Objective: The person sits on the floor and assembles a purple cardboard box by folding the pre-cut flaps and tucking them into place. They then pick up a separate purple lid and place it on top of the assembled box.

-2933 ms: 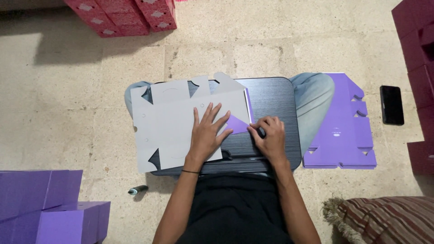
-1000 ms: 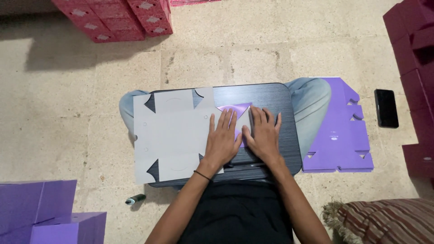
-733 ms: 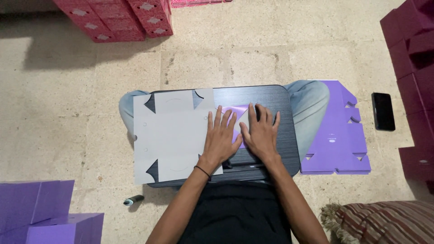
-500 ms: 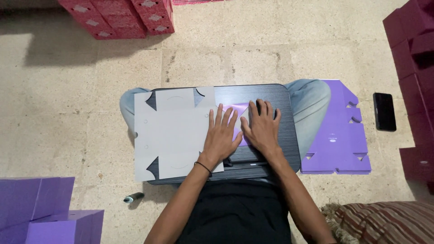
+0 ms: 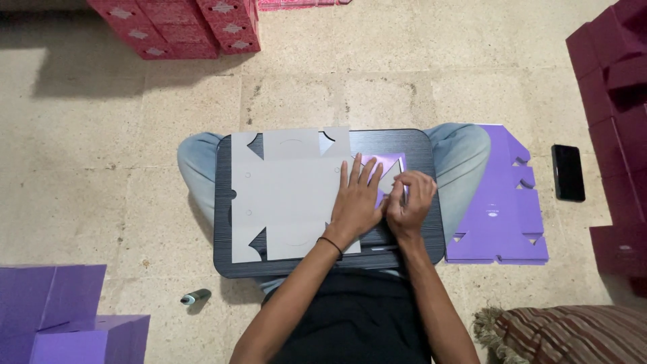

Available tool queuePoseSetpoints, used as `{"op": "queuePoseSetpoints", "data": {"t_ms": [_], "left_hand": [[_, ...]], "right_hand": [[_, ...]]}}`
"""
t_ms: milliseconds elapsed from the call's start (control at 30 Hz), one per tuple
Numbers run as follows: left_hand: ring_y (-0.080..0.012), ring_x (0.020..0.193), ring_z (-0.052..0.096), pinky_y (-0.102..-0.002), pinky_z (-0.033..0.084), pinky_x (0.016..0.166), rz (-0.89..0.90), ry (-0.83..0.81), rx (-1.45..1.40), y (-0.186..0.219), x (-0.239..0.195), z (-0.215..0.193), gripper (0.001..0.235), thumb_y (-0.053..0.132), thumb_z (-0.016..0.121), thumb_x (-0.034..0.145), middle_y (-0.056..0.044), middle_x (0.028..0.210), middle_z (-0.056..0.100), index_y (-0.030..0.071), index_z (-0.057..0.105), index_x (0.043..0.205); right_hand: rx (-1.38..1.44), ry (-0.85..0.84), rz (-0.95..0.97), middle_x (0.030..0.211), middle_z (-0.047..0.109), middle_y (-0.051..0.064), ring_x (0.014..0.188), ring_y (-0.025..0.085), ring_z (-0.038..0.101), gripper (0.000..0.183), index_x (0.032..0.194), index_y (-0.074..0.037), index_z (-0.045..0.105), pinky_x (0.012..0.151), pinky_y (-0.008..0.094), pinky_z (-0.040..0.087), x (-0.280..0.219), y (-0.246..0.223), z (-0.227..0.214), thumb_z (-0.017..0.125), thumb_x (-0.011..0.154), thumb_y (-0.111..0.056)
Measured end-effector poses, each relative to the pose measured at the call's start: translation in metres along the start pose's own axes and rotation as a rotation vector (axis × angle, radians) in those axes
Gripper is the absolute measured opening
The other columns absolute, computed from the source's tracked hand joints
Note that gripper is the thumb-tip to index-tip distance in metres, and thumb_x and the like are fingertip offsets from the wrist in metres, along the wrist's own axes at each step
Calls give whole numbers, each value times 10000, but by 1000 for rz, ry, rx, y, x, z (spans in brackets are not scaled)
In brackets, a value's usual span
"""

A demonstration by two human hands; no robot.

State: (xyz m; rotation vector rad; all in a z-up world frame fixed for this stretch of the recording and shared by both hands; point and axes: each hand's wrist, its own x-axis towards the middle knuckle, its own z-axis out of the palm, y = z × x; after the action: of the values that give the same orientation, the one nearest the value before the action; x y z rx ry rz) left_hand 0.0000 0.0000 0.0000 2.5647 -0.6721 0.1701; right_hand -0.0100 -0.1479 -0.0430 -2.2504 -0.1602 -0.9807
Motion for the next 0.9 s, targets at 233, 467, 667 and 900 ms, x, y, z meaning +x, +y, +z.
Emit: {"op": "queuePoseSetpoints", "data": {"t_ms": [233, 467, 667, 900], "left_hand": [[-416, 1401, 470, -539, 383, 1160, -45, 540, -621, -17, -12, -39, 297, 96, 642, 903, -113, 1340, 603, 117, 703, 1193], [-322, 1253, 604, -552, 367, 1156, -34, 57, -356, -36, -74, -81, 305, 160, 629, 921, -91, 1191, 692, 151, 713, 1215], [-472, 1504, 216, -679, -29, 1184, 42, -213, -198, -34, -97, -82, 1048, 620, 852, 601, -237, 1584, 370, 148, 517, 1475], [-453, 1482, 300, -691, 28, 1189, 46, -93, -110, -34, -98, -70, 821, 563, 830, 675, -225, 1531, 464, 139, 643, 1353]], "right_hand": [[57, -21, -88, 1006, 756, -8, 1040, 234, 653, 266, 723, -135, 659, 894, 396, 432, 4, -22, -8, 776, 931, -251], [78, 39, -144, 1503, 536, 166, 1392, 414, 470, 359, 1291, -88, 546, 1115, 541, 384, 11, -28, -4, 572, 1069, -369], [71, 224, -128, 952, 623, 16, 856, 246, 571, 277, 1006, -108, 642, 857, 414, 415, -22, 5, -5, 484, 1025, -335], [260, -117, -51, 514, 549, -44, 431, 219, 531, 187, 720, -192, 661, 465, 289, 450, -41, -23, -29, 669, 906, -205]]}}
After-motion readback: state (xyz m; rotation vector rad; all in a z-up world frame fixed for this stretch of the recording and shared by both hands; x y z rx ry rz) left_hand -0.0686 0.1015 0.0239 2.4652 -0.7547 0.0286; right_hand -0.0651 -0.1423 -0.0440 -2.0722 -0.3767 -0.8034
